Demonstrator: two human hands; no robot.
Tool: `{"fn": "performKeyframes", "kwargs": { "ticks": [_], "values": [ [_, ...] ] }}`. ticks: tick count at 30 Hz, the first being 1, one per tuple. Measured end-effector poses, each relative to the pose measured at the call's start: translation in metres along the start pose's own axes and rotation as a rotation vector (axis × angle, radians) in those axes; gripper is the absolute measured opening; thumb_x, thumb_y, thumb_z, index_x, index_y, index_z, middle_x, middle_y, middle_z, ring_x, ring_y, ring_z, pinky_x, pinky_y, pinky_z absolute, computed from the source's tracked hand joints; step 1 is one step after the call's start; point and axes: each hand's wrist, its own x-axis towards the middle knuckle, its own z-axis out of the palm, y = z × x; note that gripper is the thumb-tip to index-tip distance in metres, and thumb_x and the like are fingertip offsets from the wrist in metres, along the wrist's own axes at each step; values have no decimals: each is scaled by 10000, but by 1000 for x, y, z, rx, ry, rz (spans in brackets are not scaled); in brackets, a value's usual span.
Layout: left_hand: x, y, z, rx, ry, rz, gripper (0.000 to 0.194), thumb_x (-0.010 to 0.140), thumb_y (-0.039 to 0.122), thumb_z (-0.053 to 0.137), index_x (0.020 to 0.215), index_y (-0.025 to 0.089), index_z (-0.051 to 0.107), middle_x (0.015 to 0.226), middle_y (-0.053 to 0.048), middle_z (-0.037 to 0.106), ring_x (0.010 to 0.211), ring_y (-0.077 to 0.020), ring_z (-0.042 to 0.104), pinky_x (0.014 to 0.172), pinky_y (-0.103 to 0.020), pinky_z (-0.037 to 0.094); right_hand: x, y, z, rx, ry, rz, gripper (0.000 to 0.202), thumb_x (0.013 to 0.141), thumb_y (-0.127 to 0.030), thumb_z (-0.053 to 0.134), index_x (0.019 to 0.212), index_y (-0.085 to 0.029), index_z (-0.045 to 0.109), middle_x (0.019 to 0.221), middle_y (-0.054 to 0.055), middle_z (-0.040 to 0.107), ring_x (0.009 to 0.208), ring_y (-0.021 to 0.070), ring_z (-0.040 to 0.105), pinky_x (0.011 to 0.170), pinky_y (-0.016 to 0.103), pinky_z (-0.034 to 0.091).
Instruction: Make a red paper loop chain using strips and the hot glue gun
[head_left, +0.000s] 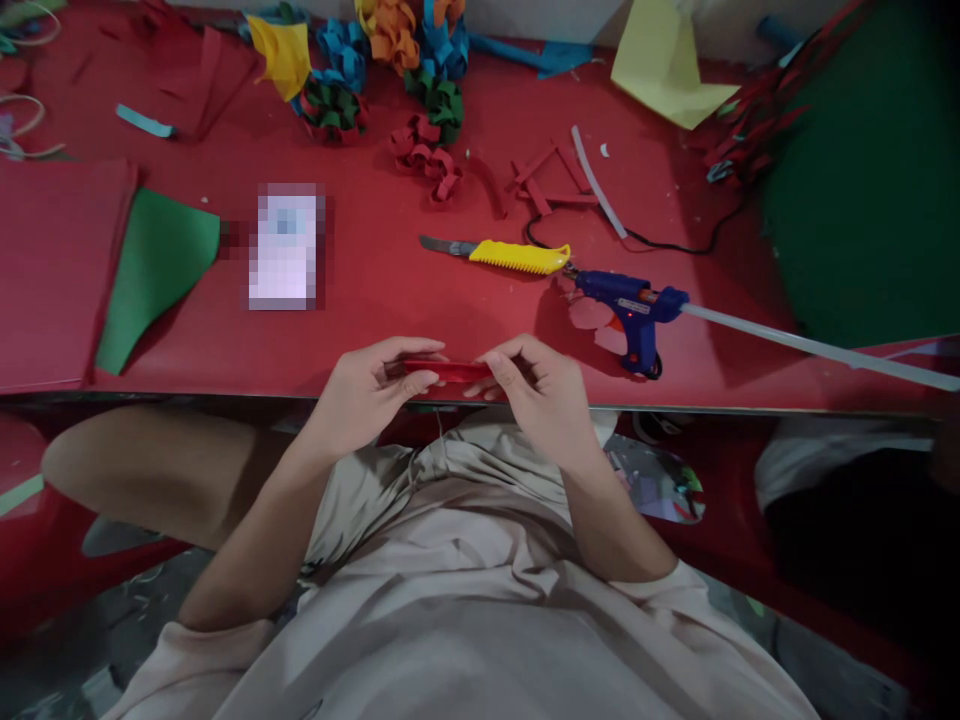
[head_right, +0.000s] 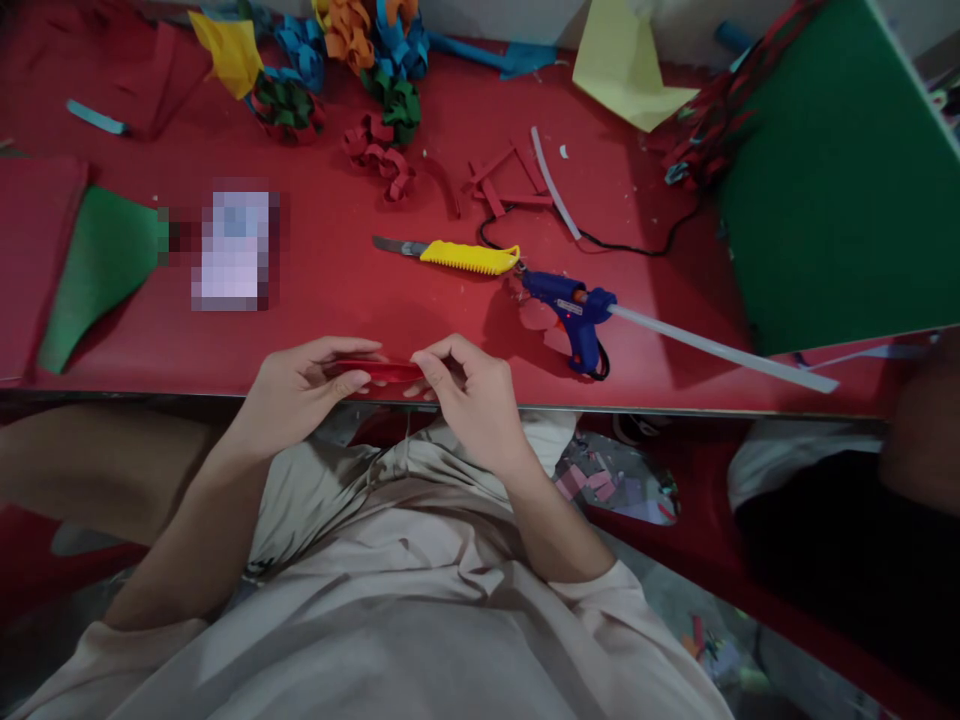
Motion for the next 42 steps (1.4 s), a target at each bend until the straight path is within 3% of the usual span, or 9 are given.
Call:
{"fn": "performKeyframes", "kwargs": {
  "ticks": [3,6,9,12,18,23,29,35,42],
  "values": [
    [0,2,0,20,-18,31,348,912,391,772,1199,194,755,1176,-71,787,1041,-182,755,909,-239,613,2,-2,0,38,4,41,332,940,-544,689,924,-212,703,841,22,776,661,158,779,594,230,601],
    [2,4,2,78,13,30,242,946,375,721,1072,177,778,1038,-55,800,935,-162,758,831,-211,608,3,-4,1,30,-21,57,331,914,-537,720,961,-210,741,867,30,786,645,159,773,589,236,611],
    [3,3,5,101,60,7,252,961,399,694,982,160,772,873,-36,781,740,-135,739,674,-184,588,4,-7,1,-11,-55,41,256,903,-453,747,994,-214,767,815,20,785,654,161,766,610,244,617],
    [3,0,6,39,80,5,266,963,407,692,1023,160,768,862,-27,779,645,-119,722,613,-182,581,5,-9,-1,-66,-103,4,154,894,-319,745,998,-210,777,877,14,800,709,147,761,646,230,613],
    [2,-1,5,80,90,142,199,960,310,703,1090,212,817,1003,-36,822,894,-149,777,775,-189,603,6,-6,-3,-42,-114,-49,194,920,-269,686,1063,-207,803,954,20,819,742,120,741,670,215,590],
    [1,3,1,29,60,126,155,929,243,718,1021,222,841,994,-35,829,906,-156,784,811,-203,615,5,0,-1,-98,-65,-135,202,907,-228,681,1028,-237,842,939,22,836,779,136,746,681,231,582],
    [3,4,1,37,86,66,183,935,359,739,957,210,841,949,-43,827,866,-168,777,774,-215,613,3,-1,-1,-66,-161,-182,230,935,-263,686,1117,-252,828,1060,32,833,906,153,768,801,265,607],
    [5,0,4,76,125,44,293,907,394,769,1138,217,802,1068,-56,816,922,-171,763,749,-204,596,3,-3,2,-108,-60,-64,290,927,-397,713,1138,-225,811,1015,43,831,781,145,743,690,245,600],
    [6,2,5,129,101,2,277,931,435,726,1049,203,820,1009,-51,819,874,-178,755,778,-243,605,5,0,1,-166,-28,-71,213,942,-328,678,1071,-231,818,1035,36,826,922,174,763,860,289,611]
  ]
}}
